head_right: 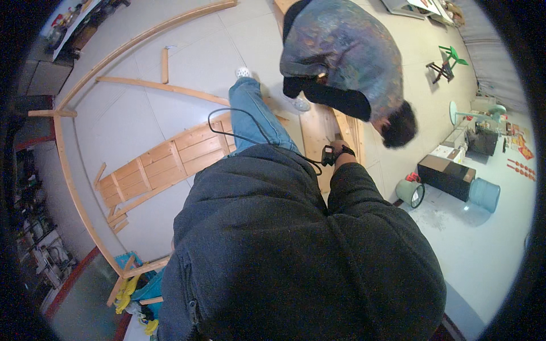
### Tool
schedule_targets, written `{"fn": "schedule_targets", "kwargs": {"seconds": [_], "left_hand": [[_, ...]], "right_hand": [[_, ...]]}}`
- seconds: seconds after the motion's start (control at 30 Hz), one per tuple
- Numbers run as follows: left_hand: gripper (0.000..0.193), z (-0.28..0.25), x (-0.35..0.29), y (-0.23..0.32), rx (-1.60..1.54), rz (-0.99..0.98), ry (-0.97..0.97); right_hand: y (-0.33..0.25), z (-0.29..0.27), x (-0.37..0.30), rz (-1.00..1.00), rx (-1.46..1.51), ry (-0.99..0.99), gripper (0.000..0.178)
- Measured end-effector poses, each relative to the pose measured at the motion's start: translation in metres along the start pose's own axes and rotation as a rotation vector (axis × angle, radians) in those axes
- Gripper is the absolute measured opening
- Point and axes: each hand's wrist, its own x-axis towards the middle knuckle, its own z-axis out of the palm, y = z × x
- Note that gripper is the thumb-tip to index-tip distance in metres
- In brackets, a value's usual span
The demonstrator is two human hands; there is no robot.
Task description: The person assembles wooden furniture parts using an Allen key. They insert and tighten screws into pre-drilled holes on wooden pieces, then place the assembled parts on the floor.
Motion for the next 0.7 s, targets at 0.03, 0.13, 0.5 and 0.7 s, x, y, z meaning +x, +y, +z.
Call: {"fn": "schedule_targets", "kwargs": {"seconds": [0.03,0.13,0.5,0.7], "left_hand": [[0.042,0.004,0.002,0.023,0.009,-0.009,0.029],[0.043,0.032,0.013,0.111,0.084,0.038,0.028],[0.039,0.163,0.051,0.508,0.293,0.354,-0.262],[0.044,0.168,0.065,0.630,0.449,0.267,-0.007]], "right_hand": [[-0.014,0.002,0.014,0.000,-0.018,-0.007,0.025],[-0.063,0.000,0.057,-0.021,-0.055,-0.028,0.024],[-0.206,-0.068,0.085,0.085,-0.096,-0.167,0.021],[-0.251,-0.087,0.080,0.147,-0.093,-0.178,0.020]]}}
